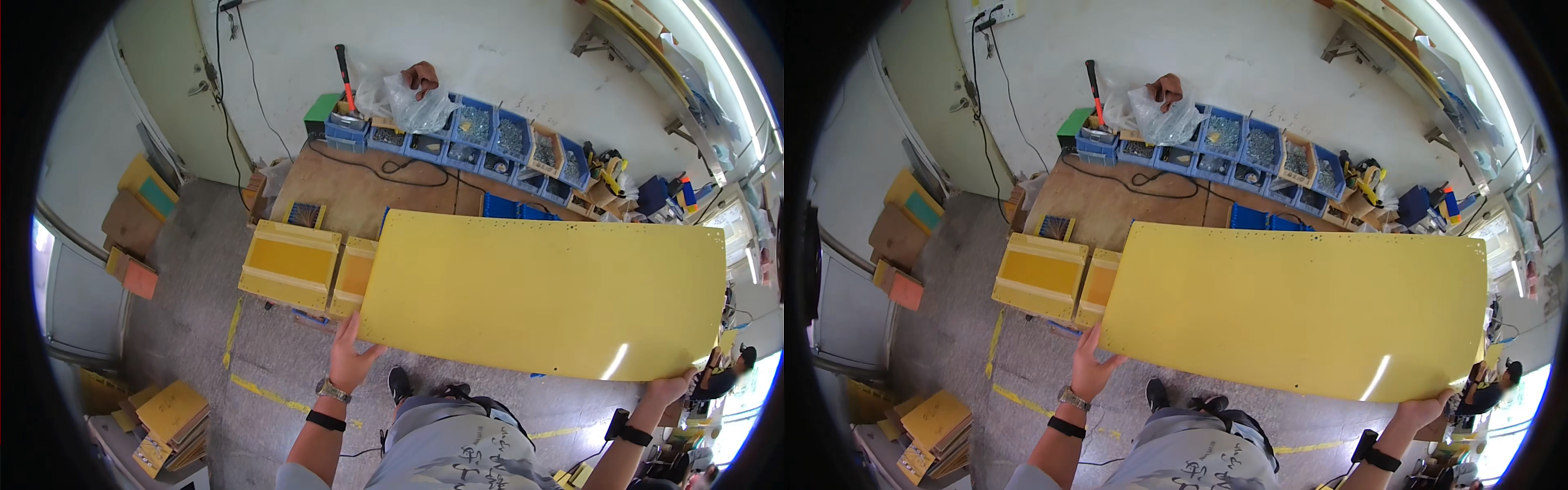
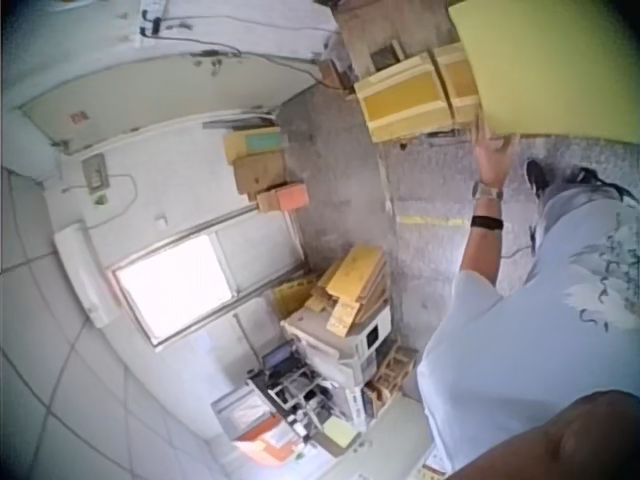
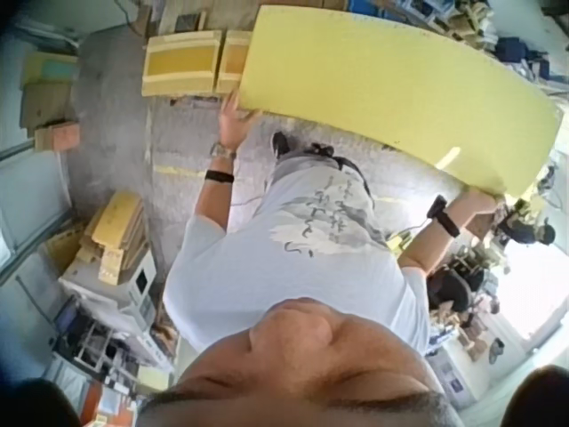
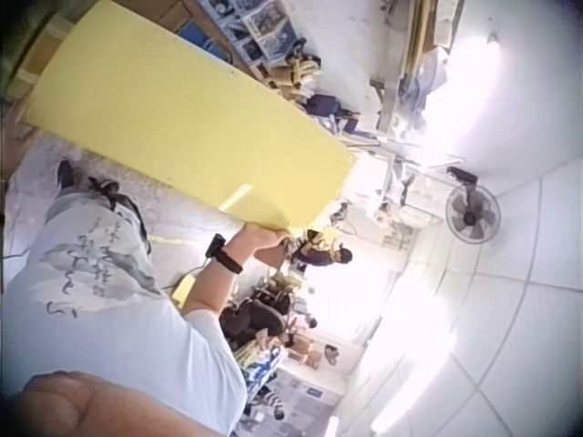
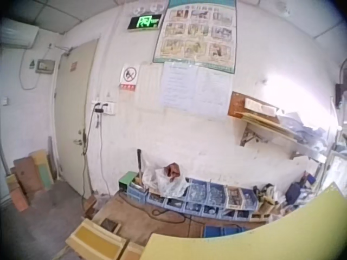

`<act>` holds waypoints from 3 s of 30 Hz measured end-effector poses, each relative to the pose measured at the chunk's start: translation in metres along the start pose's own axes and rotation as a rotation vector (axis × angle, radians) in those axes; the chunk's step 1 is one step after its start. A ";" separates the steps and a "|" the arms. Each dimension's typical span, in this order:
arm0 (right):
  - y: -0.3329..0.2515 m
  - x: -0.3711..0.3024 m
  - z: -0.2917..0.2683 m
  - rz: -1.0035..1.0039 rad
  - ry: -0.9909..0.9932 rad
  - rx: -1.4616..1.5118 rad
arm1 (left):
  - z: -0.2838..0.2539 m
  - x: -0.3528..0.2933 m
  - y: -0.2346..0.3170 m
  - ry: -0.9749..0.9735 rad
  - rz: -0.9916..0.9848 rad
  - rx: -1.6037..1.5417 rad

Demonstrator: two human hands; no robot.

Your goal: The recorder is sorting and stacking painted yellow metal sheets at a workstation in a fabrication facility.

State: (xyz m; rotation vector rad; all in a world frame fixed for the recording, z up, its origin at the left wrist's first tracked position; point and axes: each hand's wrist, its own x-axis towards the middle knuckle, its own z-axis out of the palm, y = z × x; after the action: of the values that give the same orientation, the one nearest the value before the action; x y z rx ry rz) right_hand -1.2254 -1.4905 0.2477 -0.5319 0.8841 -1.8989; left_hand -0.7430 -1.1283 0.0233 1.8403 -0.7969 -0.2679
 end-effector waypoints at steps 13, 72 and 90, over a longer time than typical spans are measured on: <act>0.041 0.022 -0.002 0.019 -0.017 -0.031 | -0.005 -0.006 0.009 -0.033 -0.086 -0.007; 0.073 0.061 -0.083 0.262 -0.253 -0.262 | 0.007 -0.007 0.007 -0.035 -0.084 0.005; 0.076 0.066 -0.090 0.322 -0.278 -0.251 | 0.011 -0.012 -0.007 -0.032 -0.070 0.014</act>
State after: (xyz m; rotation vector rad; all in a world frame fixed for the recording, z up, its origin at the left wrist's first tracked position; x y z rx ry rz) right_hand -1.2734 -1.5397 0.1319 -0.7367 0.9635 -1.3934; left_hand -0.7549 -1.1277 0.0098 1.8840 -0.7585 -0.3377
